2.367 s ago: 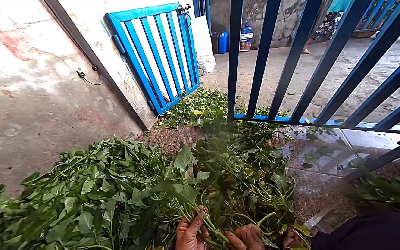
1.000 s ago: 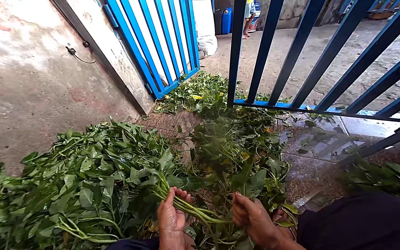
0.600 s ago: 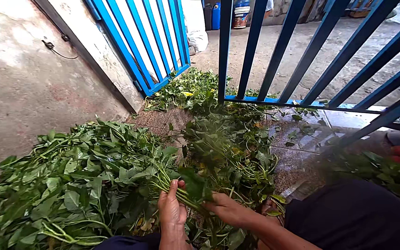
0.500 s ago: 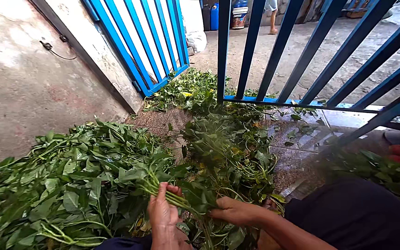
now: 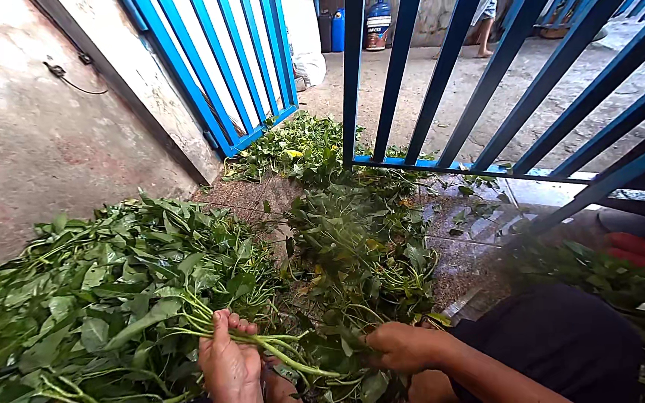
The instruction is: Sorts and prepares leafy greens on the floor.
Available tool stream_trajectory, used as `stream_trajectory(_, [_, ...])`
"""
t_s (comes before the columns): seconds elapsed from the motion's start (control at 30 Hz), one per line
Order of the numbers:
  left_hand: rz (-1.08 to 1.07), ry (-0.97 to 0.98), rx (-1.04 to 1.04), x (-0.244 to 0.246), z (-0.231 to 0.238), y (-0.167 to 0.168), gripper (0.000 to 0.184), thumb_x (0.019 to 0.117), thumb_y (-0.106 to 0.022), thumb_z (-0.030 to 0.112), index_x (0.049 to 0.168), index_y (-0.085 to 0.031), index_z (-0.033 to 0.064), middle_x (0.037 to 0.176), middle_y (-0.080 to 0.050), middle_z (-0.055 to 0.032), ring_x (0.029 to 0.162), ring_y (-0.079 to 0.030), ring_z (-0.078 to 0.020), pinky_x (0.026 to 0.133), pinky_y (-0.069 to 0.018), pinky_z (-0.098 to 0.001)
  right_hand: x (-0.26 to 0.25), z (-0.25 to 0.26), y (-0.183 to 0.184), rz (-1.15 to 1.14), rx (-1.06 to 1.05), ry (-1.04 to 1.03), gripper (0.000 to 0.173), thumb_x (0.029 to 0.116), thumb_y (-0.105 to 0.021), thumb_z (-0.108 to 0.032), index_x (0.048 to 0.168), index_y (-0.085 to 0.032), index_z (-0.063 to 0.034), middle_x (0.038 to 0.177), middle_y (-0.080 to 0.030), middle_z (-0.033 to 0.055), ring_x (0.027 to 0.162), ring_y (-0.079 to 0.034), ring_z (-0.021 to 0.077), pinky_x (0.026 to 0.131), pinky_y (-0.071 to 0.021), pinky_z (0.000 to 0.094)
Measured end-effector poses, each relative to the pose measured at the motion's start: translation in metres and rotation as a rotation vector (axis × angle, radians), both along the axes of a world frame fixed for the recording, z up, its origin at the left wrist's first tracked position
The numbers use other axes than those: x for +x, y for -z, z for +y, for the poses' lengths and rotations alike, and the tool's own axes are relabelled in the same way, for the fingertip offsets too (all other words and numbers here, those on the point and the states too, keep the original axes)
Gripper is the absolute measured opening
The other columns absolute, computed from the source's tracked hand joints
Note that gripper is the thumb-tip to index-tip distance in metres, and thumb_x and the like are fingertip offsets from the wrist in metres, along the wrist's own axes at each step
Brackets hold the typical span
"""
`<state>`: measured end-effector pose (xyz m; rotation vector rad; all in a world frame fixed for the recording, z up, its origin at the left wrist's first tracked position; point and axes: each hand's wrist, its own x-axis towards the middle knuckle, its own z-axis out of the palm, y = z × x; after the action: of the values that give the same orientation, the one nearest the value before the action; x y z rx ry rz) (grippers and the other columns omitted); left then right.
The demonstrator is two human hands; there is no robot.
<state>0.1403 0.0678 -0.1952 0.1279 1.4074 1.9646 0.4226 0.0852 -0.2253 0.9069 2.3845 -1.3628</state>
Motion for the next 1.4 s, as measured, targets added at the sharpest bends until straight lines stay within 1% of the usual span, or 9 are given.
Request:
stream_trajectory(0.2, [-0.026,0.001,-0.032,0.005,0.002,0.007,0.017,0.1111,-0.042,0.014,0.098,-0.05,0.0076,0.061,-0.051,0.0016,0.044,-0.054,-0.0066,0.041,-0.0515,-0.0209,-0.016,-0.014,0.009,0.061,-0.018,-0.097,0.038,0.1083,-0.05,-0.032,0.123,-0.068,-0.0009,0.128,-0.067,0.0189,0.135,-0.052,0.0401,0.118,-0.0101,0.0754])
stream_trajectory(0.33, [-0.043,-0.02,-0.04,0.004,0.003,0.01,0.017,0.111,-0.043,0.015,0.099,-0.051,0.0071,0.062,-0.053,0.0011,0.044,-0.055,-0.0072,0.042,-0.0523,-0.0215,-0.022,-0.02,0.023,0.346,-0.092,-0.109,0.029,0.1069,-0.053,-0.02,0.108,-0.069,0.0049,0.104,-0.07,0.0219,0.103,-0.067,0.0354,0.097,-0.0481,0.0565])
stream_trajectory(0.57, [0.009,-0.059,0.032,0.01,0.003,0.006,0.02,0.1119,-0.039,0.015,0.099,-0.051,0.0071,0.062,-0.053,0.0012,0.046,-0.057,-0.0094,0.044,-0.0555,-0.0249,-0.019,-0.007,0.04,0.128,-0.047,0.553,0.033,0.1027,-0.053,-0.026,0.115,-0.068,-0.0003,0.109,-0.07,0.0194,0.106,-0.068,0.0348,0.095,-0.0507,0.0587])
stream_trajectory(0.7, [-0.035,0.003,0.083,0.025,0.006,0.008,0.025,0.1128,-0.034,0.015,0.096,-0.052,0.0067,0.061,-0.054,0.001,0.046,-0.059,-0.011,0.046,-0.0584,-0.0277,-0.031,0.019,0.051,0.752,-0.79,1.453,0.024,0.1054,-0.043,-0.015,0.085,-0.054,-0.0102,0.06,-0.044,-0.0028,0.05,-0.045,0.0094,0.053,-0.0468,0.0272])
stream_trajectory(0.83, [-0.118,-0.004,0.082,0.01,0.007,0.019,0.032,0.1136,-0.031,0.02,0.092,-0.051,0.0103,0.058,-0.052,0.0045,0.044,-0.055,-0.0068,0.045,-0.0538,-0.0217,-0.043,0.008,0.025,1.162,-1.106,1.352,0.03,0.1044,-0.035,-0.019,0.079,-0.051,-0.0166,0.061,-0.048,-0.0042,0.054,-0.049,0.0093,0.058,-0.0488,0.0285])
stream_trajectory(0.93, [-0.084,-0.04,0.044,-0.011,0.004,0.017,0.033,0.114,-0.029,0.022,0.091,-0.051,0.0114,0.055,-0.05,0.0071,0.041,-0.051,-0.0035,0.041,-0.048,-0.0175,-0.028,-0.012,0.009,0.688,-0.718,0.709,0.009,0.0831,-0.057,-0.017,0.075,-0.06,-0.0145,0.064,-0.057,-0.0041,0.06,-0.056,0.0077,0.061,-0.0482,0.0311])
stream_trajectory(1.07, [0.028,-0.056,0.005,-0.014,0.006,0.008,0.028,0.1136,-0.031,0.018,0.095,-0.05,0.0105,0.058,-0.049,0.0063,0.042,-0.051,-0.0044,0.04,-0.0489,-0.0191,-0.023,0.001,0.034,-0.337,-0.21,-0.092,0.04,0.0974,-0.069,-0.029,0.107,-0.068,0.0089,0.107,-0.066,0.034,0.102,-0.064,0.0514,0.084,-0.0476,0.0723])
stream_trajectory(1.17, [0.048,-0.052,-0.011,-0.003,0.009,0.005,0.026,0.1127,-0.034,0.015,0.095,-0.051,0.0097,0.06,-0.053,0.0047,0.045,-0.057,-0.0072,0.045,-0.0556,-0.0232,-0.016,0.04,0.06,-0.543,0.007,0.168,0.07,0.0817,-0.086,-0.036,0.131,-0.061,0.0082,0.144,-0.047,0.0383,0.133,-0.044,0.0596,0.101,-0.0374,0.0793])
stream_trajectory(1.4, [-0.033,0.095,-0.036,0.018,0.011,0.014,0.025,0.1121,-0.035,0.014,0.094,-0.052,0.0082,0.062,-0.056,0.002,0.048,-0.06,-0.0096,0.048,-0.0584,-0.0267,0.0,0.128,0.134,-0.474,0.211,0.937,0.041,0.1051,-0.05,-0.028,0.138,-0.062,-0.0064,0.147,-0.052,0.0217,0.139,-0.048,0.0406,0.106,-0.0467,0.0593])
